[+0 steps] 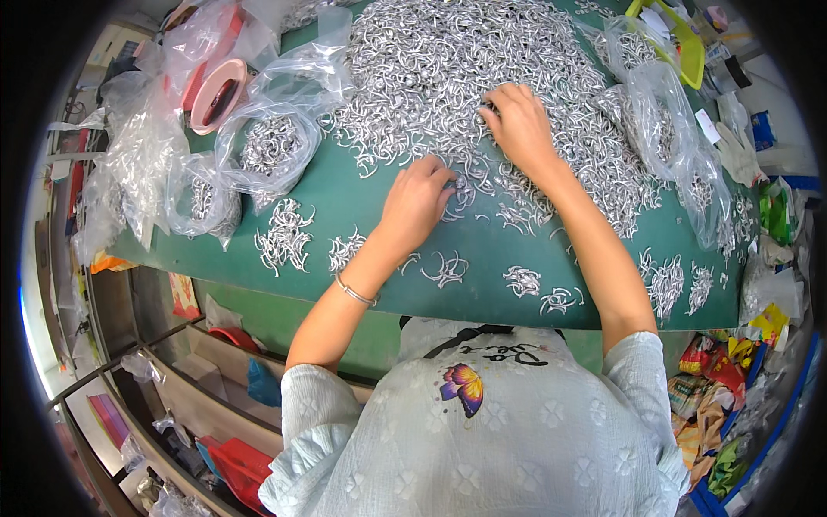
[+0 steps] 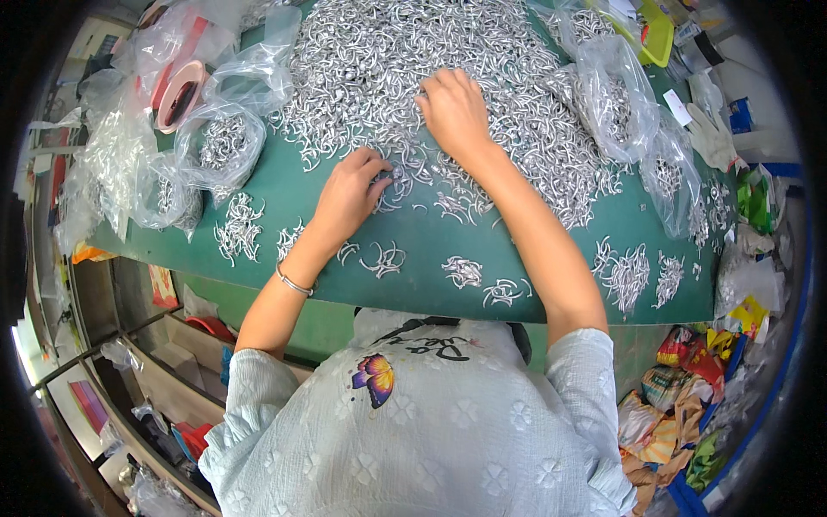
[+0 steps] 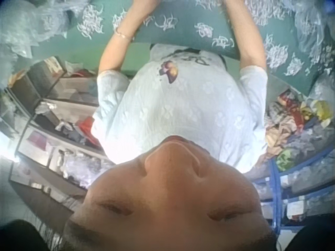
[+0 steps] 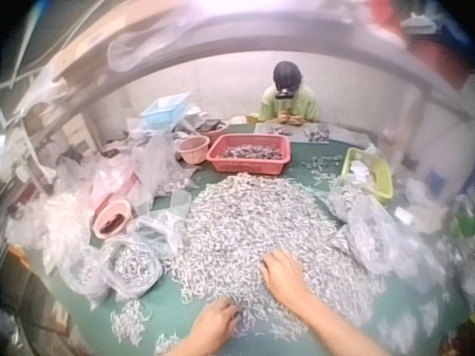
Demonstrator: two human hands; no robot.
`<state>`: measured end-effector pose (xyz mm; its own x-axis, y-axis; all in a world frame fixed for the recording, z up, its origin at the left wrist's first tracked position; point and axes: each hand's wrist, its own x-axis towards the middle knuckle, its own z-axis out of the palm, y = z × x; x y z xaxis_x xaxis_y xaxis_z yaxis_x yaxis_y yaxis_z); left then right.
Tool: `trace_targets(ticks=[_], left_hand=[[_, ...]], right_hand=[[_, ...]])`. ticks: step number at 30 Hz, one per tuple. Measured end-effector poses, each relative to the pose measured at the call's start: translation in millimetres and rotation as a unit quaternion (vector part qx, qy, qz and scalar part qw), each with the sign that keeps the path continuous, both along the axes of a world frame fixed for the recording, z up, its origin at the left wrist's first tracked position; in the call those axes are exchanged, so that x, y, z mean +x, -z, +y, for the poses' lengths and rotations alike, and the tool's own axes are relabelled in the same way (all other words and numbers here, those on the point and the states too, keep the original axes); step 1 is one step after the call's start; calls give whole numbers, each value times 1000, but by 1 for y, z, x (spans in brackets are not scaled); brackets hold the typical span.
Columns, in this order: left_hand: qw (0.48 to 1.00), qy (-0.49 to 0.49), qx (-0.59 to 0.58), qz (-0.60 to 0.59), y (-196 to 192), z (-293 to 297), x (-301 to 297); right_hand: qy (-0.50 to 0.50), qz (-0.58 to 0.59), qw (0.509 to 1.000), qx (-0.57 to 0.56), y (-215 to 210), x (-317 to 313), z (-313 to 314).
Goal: The person sorts through a large pile of small silver-colored metal hooks on a green table by hand, picking up individual hooks and placing them into smaller piles or plastic bags.
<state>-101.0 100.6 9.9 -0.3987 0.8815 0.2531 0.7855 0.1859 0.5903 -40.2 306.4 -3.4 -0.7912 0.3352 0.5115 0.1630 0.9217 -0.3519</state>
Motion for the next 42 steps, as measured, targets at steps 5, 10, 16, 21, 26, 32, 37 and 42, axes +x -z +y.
trace_targets(ticks=[5,10,16,21,26,32,37,42], left_hand=[[1000,-8,2,1,2,3,4],[997,-10,-25,-68,6,5,2],[958,-120,13,-260,-13,8,7],[683,-82,72,-722,-26,3,9],[450,-122,107,-878,-33,1,45],[459,14,89,-884,-6,-11,54],[525,-94,76,-842,-24,-8,61],[559,-49,78,-824,-15,-22,54]], right_hand=[[8,-85,996,30,-3,-2,3],[10,-33,982,-188,-27,35,9],[-4,-49,980,-195,-42,69,9],[-36,-99,941,-321,-60,81,-21],[-132,-65,929,-340,-66,90,-43],[-46,-107,981,-156,-49,116,-13],[-4,-175,983,-64,-32,137,-25],[61,-157,983,-73,-34,138,-17]])
